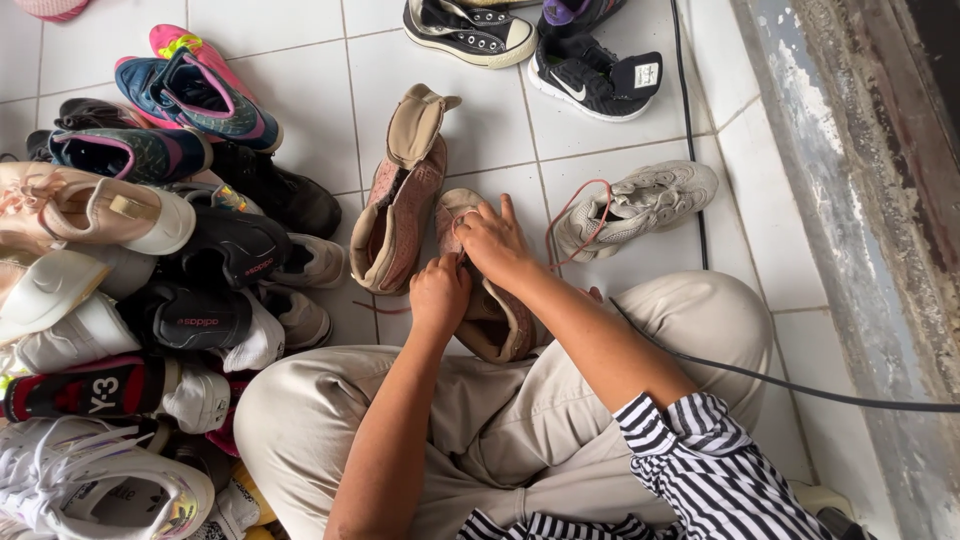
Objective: The person sits on the floor and laces a pair of pink high-top sneakers. They thread the laces through the eyelets, pull them tight, and tie a knot. The person handles the laces and shoes by hand.
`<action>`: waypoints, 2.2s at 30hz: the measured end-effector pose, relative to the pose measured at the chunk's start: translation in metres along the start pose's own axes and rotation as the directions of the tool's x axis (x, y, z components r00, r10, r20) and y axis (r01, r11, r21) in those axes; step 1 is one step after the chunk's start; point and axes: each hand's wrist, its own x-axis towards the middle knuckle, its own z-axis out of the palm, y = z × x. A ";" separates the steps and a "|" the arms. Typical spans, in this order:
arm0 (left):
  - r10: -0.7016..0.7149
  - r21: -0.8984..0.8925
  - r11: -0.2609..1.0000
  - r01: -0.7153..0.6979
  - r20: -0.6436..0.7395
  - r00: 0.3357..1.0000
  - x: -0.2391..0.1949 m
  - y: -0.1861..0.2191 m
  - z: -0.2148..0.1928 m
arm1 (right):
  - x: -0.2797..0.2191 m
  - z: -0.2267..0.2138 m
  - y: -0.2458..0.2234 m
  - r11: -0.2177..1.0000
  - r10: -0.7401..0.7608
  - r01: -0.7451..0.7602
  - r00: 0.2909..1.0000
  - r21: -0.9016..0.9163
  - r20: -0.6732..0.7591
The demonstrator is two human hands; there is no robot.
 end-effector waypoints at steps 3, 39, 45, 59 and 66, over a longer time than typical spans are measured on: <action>-0.001 0.014 1.000 0.001 -0.007 1.000 0.000 0.000 0.001 | 0.006 0.004 0.004 0.998 0.063 -0.061 0.998 0.033 -0.033; -0.077 0.006 0.997 0.077 -0.069 0.995 -0.001 0.005 0.002 | 0.015 -0.052 0.012 0.875 0.473 -0.475 0.880 0.092 0.048; -0.090 0.013 0.996 0.091 -0.068 0.994 -0.001 0.006 0.004 | 0.003 -0.022 0.000 0.988 0.135 -0.149 0.962 0.044 0.238; -0.171 -0.078 0.982 0.170 0.000 0.985 0.001 0.014 -0.017 | 0.019 -0.072 0.101 0.684 0.729 -0.655 0.603 0.321 -0.323; -0.181 -0.085 0.979 0.183 0.034 0.983 0.001 0.013 -0.018 | 0.020 -0.105 0.129 0.553 0.820 -0.531 0.210 0.643 -0.532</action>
